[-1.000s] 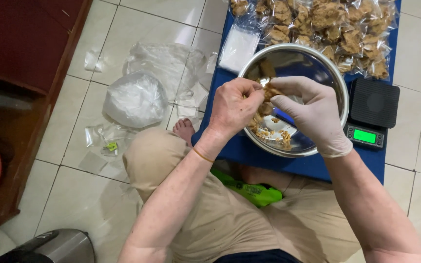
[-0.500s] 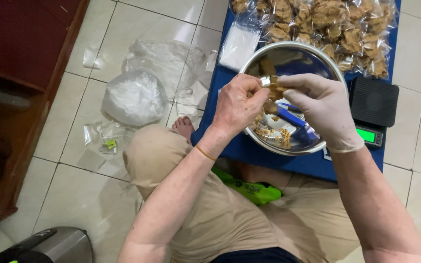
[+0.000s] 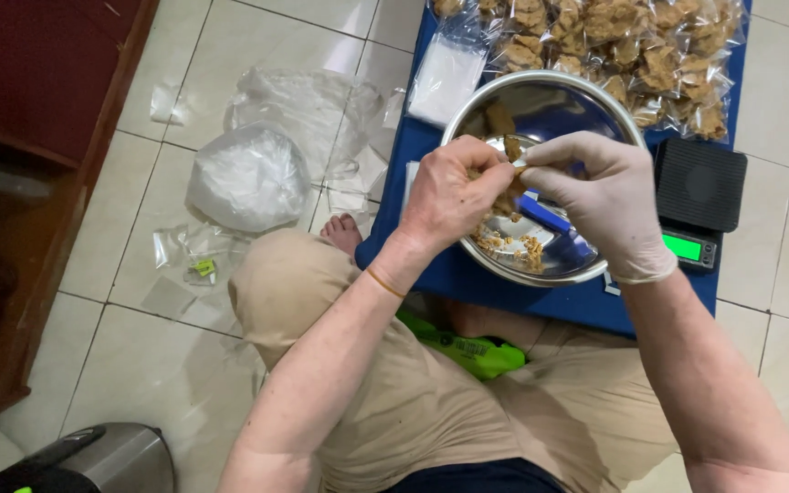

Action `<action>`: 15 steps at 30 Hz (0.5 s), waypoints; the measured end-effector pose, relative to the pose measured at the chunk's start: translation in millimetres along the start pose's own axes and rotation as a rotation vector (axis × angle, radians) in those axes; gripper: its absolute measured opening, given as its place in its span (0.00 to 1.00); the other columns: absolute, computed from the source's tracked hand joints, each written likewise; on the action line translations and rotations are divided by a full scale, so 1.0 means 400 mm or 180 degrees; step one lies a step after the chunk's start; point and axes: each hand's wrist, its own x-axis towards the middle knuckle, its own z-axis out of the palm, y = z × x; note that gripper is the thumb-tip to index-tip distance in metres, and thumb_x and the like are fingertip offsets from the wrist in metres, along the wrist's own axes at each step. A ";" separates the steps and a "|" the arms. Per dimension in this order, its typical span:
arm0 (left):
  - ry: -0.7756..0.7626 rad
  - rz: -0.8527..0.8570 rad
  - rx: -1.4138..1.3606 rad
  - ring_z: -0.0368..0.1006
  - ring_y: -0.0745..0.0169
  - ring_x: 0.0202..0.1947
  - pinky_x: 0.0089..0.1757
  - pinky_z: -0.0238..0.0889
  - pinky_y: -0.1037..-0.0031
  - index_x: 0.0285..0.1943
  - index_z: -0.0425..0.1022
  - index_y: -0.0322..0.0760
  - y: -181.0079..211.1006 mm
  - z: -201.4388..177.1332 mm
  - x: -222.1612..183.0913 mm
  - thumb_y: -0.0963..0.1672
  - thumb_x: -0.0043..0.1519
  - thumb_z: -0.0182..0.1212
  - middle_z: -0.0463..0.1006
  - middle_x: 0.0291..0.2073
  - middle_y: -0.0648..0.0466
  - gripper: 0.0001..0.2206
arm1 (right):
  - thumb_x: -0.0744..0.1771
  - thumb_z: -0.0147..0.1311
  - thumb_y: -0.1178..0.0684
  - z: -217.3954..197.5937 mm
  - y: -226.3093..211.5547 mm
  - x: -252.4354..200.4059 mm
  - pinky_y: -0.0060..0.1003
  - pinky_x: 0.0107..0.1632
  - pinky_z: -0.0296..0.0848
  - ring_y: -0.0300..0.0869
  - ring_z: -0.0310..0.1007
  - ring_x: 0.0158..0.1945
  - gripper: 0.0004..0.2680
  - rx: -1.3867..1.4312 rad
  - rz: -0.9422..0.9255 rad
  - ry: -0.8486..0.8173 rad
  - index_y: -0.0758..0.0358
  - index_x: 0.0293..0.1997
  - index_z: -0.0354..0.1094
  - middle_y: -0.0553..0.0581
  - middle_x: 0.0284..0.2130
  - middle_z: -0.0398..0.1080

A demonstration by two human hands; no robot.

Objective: Manually portioning crackers into small plastic bags and weighing them on a digital scale for consistency.

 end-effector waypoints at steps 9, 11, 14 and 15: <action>-0.0112 -0.0320 -0.0124 0.81 0.61 0.36 0.43 0.73 0.70 0.26 0.83 0.44 0.005 -0.016 0.001 0.52 0.55 0.68 0.83 0.28 0.53 0.12 | 0.61 0.70 0.61 -0.008 0.030 -0.005 0.26 0.34 0.66 0.29 0.67 0.31 0.12 0.0077 -0.0040 -0.0425 0.59 0.47 0.79 0.56 0.32 0.78; -0.0228 -0.0368 -0.0225 0.82 0.60 0.39 0.44 0.73 0.68 0.30 0.82 0.43 0.010 -0.009 -0.004 0.50 0.52 0.71 0.84 0.32 0.51 0.10 | 0.61 0.71 0.60 -0.012 0.039 0.005 0.25 0.36 0.67 0.29 0.68 0.31 0.12 0.0236 0.0014 -0.0395 0.60 0.47 0.79 0.55 0.32 0.78; -0.0442 -0.0003 -0.0437 0.75 0.67 0.34 0.37 0.69 0.75 0.40 0.77 0.39 0.005 -0.015 0.000 0.42 0.50 0.72 0.81 0.35 0.53 0.12 | 0.62 0.66 0.63 -0.031 0.014 0.004 0.24 0.40 0.73 0.32 0.74 0.35 0.10 0.0640 0.0093 -0.0420 0.65 0.47 0.77 0.56 0.35 0.78; -0.0568 0.0422 -0.0557 0.68 0.75 0.25 0.28 0.64 0.83 0.47 0.71 0.35 0.001 -0.017 0.004 0.35 0.50 0.69 0.76 0.33 0.57 0.17 | 0.63 0.60 0.67 -0.042 0.000 0.000 0.23 0.43 0.78 0.37 0.78 0.38 0.10 0.0873 0.0129 -0.0445 0.69 0.48 0.75 0.59 0.38 0.78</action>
